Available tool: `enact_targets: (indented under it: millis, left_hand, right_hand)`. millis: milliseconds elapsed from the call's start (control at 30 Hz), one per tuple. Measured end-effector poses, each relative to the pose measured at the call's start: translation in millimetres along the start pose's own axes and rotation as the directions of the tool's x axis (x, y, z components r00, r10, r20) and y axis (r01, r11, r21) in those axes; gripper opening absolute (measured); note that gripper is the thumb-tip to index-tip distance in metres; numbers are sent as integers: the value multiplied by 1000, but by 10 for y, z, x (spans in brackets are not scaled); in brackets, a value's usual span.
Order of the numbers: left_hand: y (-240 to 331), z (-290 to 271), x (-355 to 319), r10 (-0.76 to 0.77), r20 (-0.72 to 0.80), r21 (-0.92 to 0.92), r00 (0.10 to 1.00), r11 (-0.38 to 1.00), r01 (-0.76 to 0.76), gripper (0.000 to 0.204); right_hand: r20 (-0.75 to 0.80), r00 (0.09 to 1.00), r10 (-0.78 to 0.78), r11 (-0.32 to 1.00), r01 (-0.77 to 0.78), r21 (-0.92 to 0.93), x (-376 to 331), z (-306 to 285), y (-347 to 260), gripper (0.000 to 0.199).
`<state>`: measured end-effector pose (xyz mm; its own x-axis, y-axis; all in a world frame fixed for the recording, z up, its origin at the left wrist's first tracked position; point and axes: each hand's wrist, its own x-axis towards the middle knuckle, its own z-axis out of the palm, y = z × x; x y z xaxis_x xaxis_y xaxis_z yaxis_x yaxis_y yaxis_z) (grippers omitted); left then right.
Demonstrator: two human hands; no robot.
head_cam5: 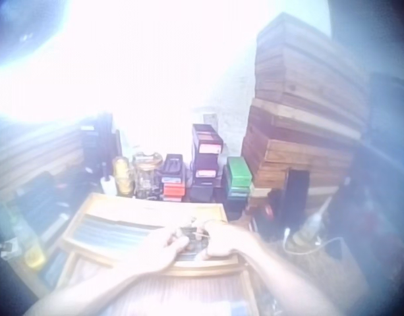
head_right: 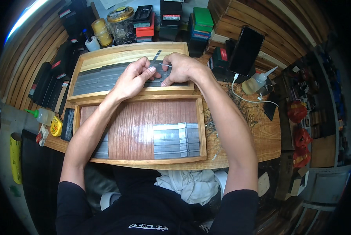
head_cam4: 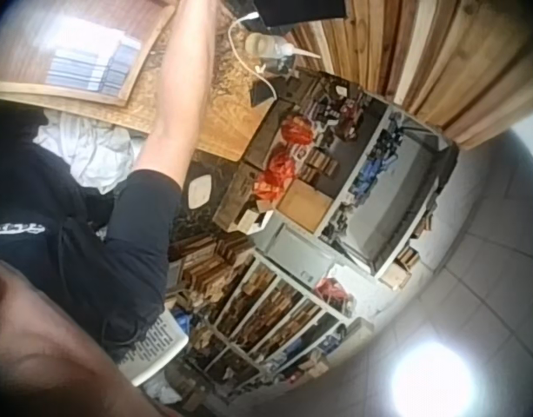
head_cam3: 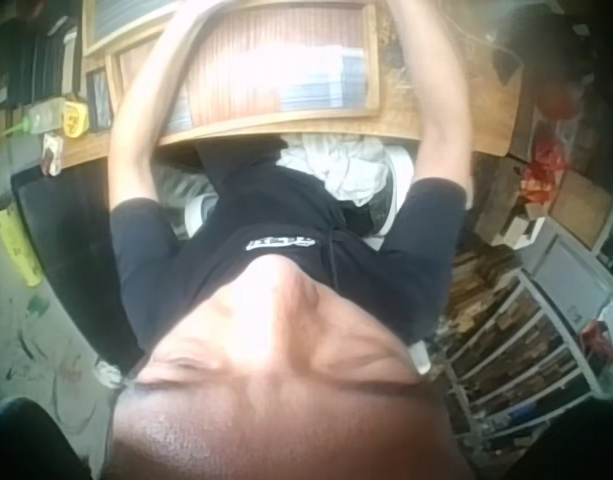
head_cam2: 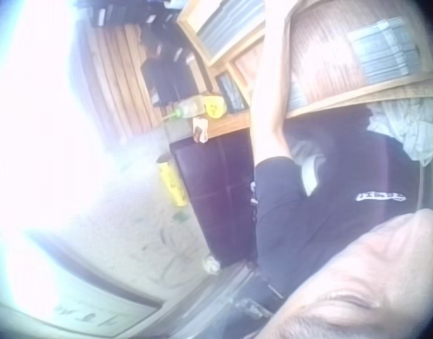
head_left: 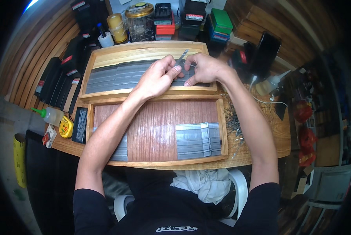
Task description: The person assembles small rectangular metal pieces by hand, aligning and joining them into a stack. They repeatedly pick up pieces from a wooden tray, fit them together, and place the assembled stack back into the tray.
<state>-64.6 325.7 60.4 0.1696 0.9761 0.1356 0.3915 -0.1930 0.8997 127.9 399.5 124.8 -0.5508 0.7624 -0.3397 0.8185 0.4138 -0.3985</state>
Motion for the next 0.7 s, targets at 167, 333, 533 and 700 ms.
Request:
enact_targets:
  millis: [167,333,533,700]
  left_hand:
    - [-136,-24,53,50,44,-93,998,995,-46,20]
    - [-50,13,-28,10,-36,-73,999,997,-13,17]
    - [-83,-17,-25,27,-55,-84,998,996,-32,22]
    - [62,-35,-37,121,196,137,973,979,-149,19]
  right_hand:
    - [-3,1000,-16,999,16,37,15,54,-47,65]
    - [-1,999,52,998,-52,17,-62,-28,-49,61]
    - [8,993,115,990,-114,-87,-150,-133,-103,59]
    - [-163,984,72,993,-87,-86,-317,-357,227,39]
